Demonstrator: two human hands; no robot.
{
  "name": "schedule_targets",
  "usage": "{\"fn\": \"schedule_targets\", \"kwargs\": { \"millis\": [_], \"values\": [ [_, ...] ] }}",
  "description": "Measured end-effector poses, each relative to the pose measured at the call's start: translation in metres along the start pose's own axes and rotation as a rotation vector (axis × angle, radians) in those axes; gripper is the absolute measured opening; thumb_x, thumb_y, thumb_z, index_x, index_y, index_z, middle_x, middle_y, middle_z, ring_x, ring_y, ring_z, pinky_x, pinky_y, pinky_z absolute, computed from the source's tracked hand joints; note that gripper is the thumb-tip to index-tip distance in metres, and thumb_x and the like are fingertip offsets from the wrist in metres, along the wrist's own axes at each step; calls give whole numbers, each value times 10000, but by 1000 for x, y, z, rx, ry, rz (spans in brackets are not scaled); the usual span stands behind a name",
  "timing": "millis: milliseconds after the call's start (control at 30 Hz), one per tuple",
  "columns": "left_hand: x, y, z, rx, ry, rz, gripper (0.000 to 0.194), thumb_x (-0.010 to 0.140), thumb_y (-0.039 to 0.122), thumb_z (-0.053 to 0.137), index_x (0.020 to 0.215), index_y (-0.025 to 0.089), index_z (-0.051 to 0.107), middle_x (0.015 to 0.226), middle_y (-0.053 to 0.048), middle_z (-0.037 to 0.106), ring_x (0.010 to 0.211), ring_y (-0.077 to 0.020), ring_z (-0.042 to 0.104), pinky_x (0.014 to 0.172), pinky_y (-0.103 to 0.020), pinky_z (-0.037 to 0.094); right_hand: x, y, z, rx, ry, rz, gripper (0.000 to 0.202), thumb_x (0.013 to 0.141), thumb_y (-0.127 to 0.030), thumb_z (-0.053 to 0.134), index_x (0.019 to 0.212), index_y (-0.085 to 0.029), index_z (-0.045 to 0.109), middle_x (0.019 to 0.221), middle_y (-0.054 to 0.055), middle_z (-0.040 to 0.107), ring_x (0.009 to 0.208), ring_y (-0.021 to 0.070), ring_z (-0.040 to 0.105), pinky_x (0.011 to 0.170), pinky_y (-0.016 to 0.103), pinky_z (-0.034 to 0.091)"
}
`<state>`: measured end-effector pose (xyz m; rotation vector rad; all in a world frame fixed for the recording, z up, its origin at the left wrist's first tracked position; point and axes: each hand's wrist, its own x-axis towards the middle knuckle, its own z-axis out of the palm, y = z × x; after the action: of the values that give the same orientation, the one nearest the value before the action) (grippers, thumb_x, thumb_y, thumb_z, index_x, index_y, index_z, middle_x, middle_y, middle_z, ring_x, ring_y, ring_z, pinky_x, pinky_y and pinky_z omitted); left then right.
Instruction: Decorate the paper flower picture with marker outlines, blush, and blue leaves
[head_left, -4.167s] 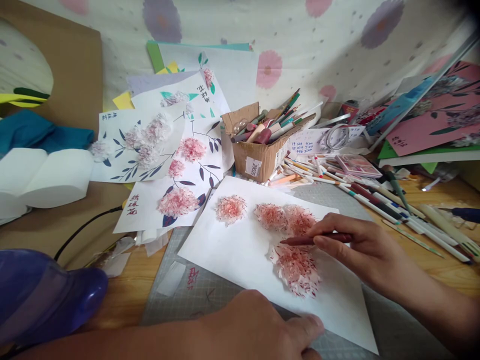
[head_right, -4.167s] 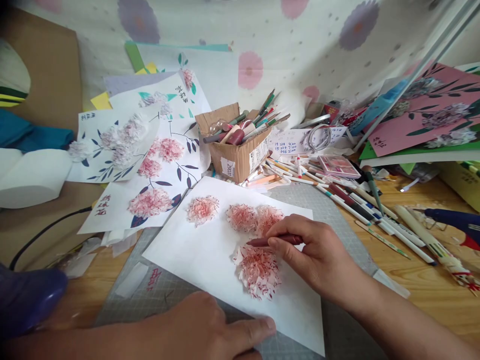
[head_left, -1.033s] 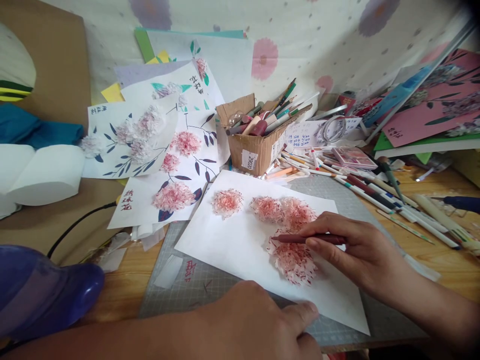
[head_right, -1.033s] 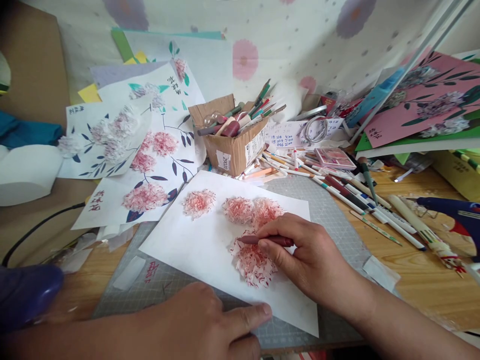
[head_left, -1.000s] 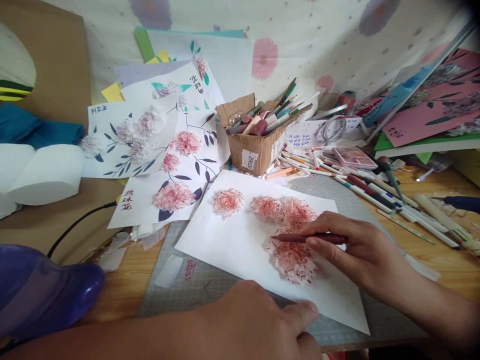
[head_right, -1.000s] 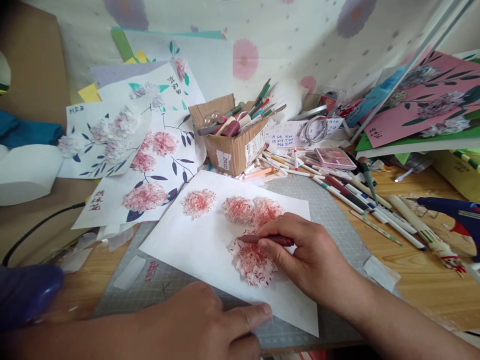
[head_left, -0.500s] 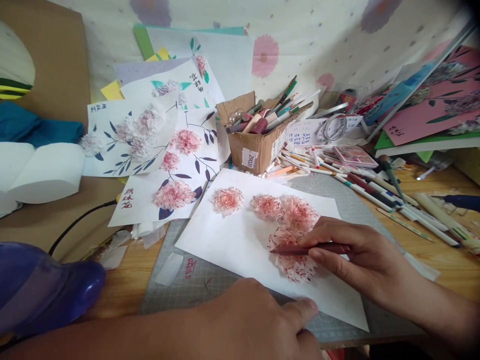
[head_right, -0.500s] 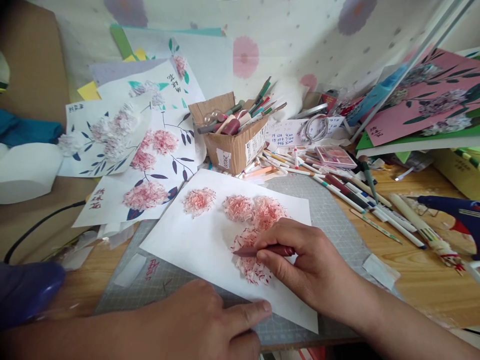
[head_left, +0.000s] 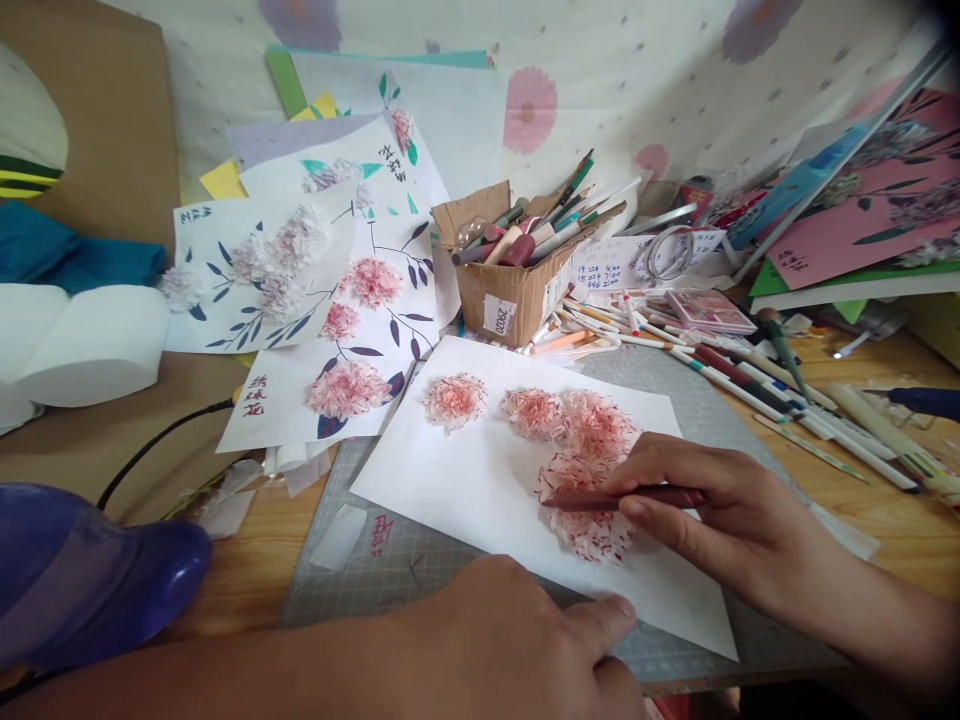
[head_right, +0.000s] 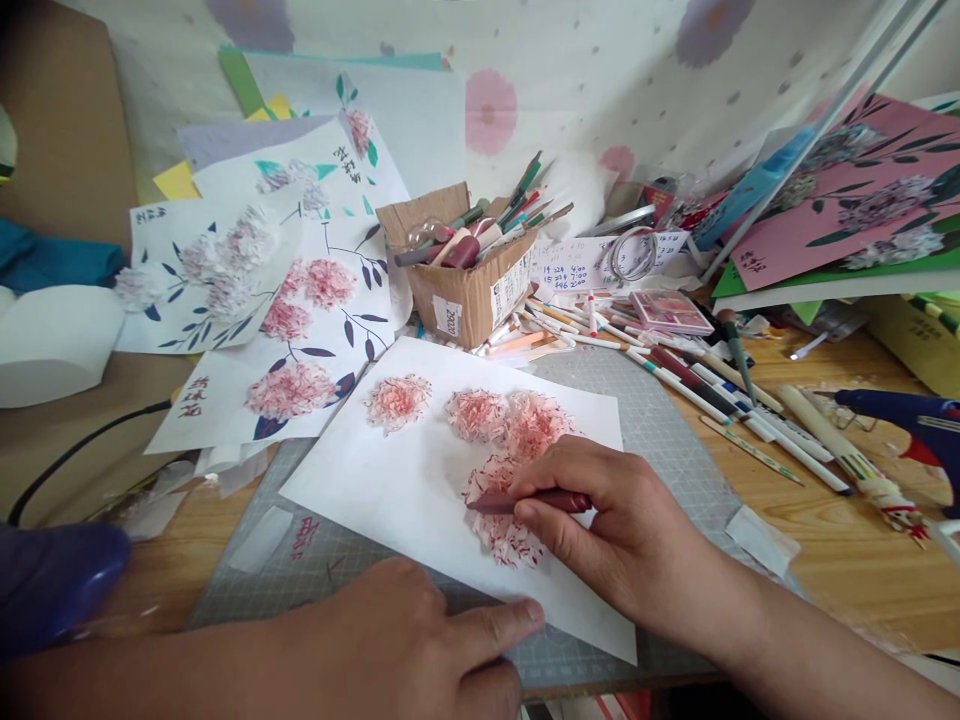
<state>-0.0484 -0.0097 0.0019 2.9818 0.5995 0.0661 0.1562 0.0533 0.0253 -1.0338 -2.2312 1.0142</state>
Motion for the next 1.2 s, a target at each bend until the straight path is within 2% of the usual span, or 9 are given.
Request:
{"fn": "schedule_targets", "kwargs": {
  "millis": [200,400,567,667,767,867,967,1067,1200],
  "values": [
    [-1,0,4,23,-22,11,67,890,279,474,901,218,499,1253,-36,556,507,-134,569,314,-317,267,0,0,-3,-7,23,35,207,882,-302,542,952,-241,727,883,51,708,787,171,653,655,255,527],
    [-2,1,10,21,15,-38,124,880,358,508,849,242,478,1202,48,592,348,-109,422,278,-348,133,-1,0,-6,-37,30,-7,194,882,-281,543,958,-242,717,868,34,696,756,139,642,633,225,511],
    [2,0,6,22,24,-10,93,839,309,578,849,226,538,1147,5,631,429,-119,539,287,-336,121,1,-3,-5,-36,50,24,210,887,-292,533,985,-259,716,928,42,705,817,158,652,674,242,525],
    [3,0,4,45,36,-6,99,811,301,617,817,218,563,1141,6,642,380,-102,501,279,-333,101,0,-3,-7,-35,24,37,206,878,-303,541,978,-258,716,937,50,709,839,184,654,682,272,527],
    [2,0,6,41,88,-33,120,801,319,643,811,224,572,1128,27,647,322,-81,418,275,-332,78,-5,1,-16,31,182,84,164,839,-352,592,837,-234,707,804,45,707,704,183,639,548,265,475],
    [1,-1,16,-116,191,-26,124,810,328,633,798,225,564,754,65,654,323,-68,355,277,-283,119,-11,13,-29,183,539,165,151,756,-383,689,747,-233,678,576,0,603,524,138,521,436,250,329],
    [1,-2,29,-186,428,44,257,820,265,575,611,207,438,440,85,399,311,-77,214,299,-257,109,-14,27,-40,366,761,139,144,702,-367,739,720,-237,679,563,-13,543,527,124,453,493,272,324],
    [1,0,33,-115,531,94,327,831,199,477,551,201,306,433,71,309,336,-97,189,338,-266,133,-18,37,-46,476,800,135,147,658,-351,770,716,-254,677,634,-11,560,573,132,460,527,281,332],
    [4,4,22,31,453,49,302,888,189,333,598,219,414,483,40,379,349,-126,296,346,-286,201,-27,42,-49,516,759,172,182,641,-347,793,693,-236,658,599,-24,533,519,112,463,511,269,288]
  ]
}}
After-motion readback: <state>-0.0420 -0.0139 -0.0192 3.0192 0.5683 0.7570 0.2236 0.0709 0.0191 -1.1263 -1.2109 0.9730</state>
